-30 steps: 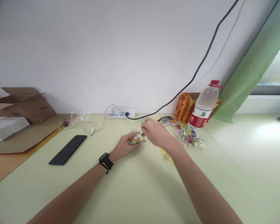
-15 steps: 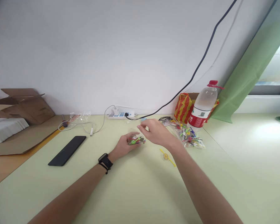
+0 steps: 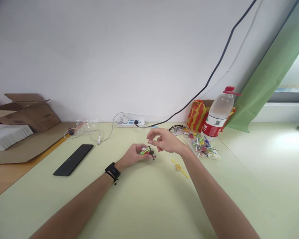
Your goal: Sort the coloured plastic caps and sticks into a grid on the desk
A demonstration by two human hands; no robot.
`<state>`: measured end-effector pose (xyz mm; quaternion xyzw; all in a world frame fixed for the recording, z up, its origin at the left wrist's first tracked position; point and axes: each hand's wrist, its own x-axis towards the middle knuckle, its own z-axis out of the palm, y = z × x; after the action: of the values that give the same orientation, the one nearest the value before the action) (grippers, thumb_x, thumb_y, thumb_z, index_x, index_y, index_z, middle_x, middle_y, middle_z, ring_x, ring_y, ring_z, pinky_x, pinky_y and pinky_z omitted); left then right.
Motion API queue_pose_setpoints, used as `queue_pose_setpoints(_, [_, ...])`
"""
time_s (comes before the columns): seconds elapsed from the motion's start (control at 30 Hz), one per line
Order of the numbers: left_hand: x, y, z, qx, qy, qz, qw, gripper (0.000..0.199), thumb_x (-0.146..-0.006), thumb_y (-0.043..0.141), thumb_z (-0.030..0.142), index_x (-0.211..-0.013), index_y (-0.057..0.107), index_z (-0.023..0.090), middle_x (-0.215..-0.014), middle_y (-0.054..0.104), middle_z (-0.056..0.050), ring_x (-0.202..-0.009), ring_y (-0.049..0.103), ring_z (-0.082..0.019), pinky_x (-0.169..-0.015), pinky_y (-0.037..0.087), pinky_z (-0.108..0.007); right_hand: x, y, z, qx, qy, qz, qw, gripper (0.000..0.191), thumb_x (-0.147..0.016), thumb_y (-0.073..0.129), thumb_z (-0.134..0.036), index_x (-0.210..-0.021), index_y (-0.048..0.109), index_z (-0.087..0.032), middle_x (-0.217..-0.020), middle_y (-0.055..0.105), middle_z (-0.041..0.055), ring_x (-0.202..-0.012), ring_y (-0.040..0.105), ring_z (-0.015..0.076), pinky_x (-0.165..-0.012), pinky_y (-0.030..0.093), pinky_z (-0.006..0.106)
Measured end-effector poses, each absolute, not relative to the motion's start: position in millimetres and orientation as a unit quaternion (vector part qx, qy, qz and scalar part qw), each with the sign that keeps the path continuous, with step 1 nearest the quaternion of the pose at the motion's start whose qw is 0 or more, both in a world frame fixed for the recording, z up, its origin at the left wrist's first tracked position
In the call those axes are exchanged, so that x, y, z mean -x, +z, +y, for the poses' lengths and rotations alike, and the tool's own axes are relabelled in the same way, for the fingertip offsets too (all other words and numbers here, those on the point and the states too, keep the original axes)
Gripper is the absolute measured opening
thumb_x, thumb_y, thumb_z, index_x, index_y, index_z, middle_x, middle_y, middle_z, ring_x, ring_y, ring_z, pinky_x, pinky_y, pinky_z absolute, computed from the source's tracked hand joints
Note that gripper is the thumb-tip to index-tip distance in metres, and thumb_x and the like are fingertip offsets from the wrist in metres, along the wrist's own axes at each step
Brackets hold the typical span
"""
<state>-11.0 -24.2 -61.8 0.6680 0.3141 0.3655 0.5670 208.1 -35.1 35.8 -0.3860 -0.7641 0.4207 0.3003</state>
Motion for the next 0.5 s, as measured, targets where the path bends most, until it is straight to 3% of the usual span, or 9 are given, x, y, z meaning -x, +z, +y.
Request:
queue_pose_setpoints(0.13, [11,-60,-24,-0.679,0.360,0.314,0.557,0.033,-0.077,0.086,0.040,-0.094,0.075,0.014,-0.101,0.079,-0.014,-0.096,0.077,-0.029,-0.090,0.057,-0.038,-210,30,-32,0.369,0.454,-0.752,0.302,0.032,-0.085,0.071,-0.037,-0.111,0.061,-0.022,-0.102,0.073,0.0053,-0.048,0.058,0.0084,-0.043,0.044,0.024])
queue_pose_setpoints(0.27, [12,-62,-23,-0.686,0.352,0.315,0.554,0.032,-0.078,0.085,0.040,-0.095,0.075,0.014,-0.102,0.079,-0.014,-0.098,0.076,-0.029,-0.093,0.056,-0.039,-211,32,-33,0.369,0.446,-0.766,0.279,0.032,-0.084,0.071,-0.038,-0.109,0.059,-0.023,-0.096,0.074,0.0024,-0.046,0.057,0.0078,-0.041,0.041,0.022])
queue_pose_setpoints(0.5, [12,-65,-22,-0.687,0.358,0.320,0.545,0.033,-0.076,0.086,0.040,-0.092,0.075,0.014,-0.097,0.079,-0.013,-0.095,0.076,-0.028,-0.088,0.057,-0.038,-212,40,-38,0.390,0.395,-0.795,0.243,0.026,-0.088,0.066,-0.039,-0.108,0.059,-0.023,-0.090,0.074,0.0006,-0.052,0.061,0.0103,-0.046,0.049,0.023])
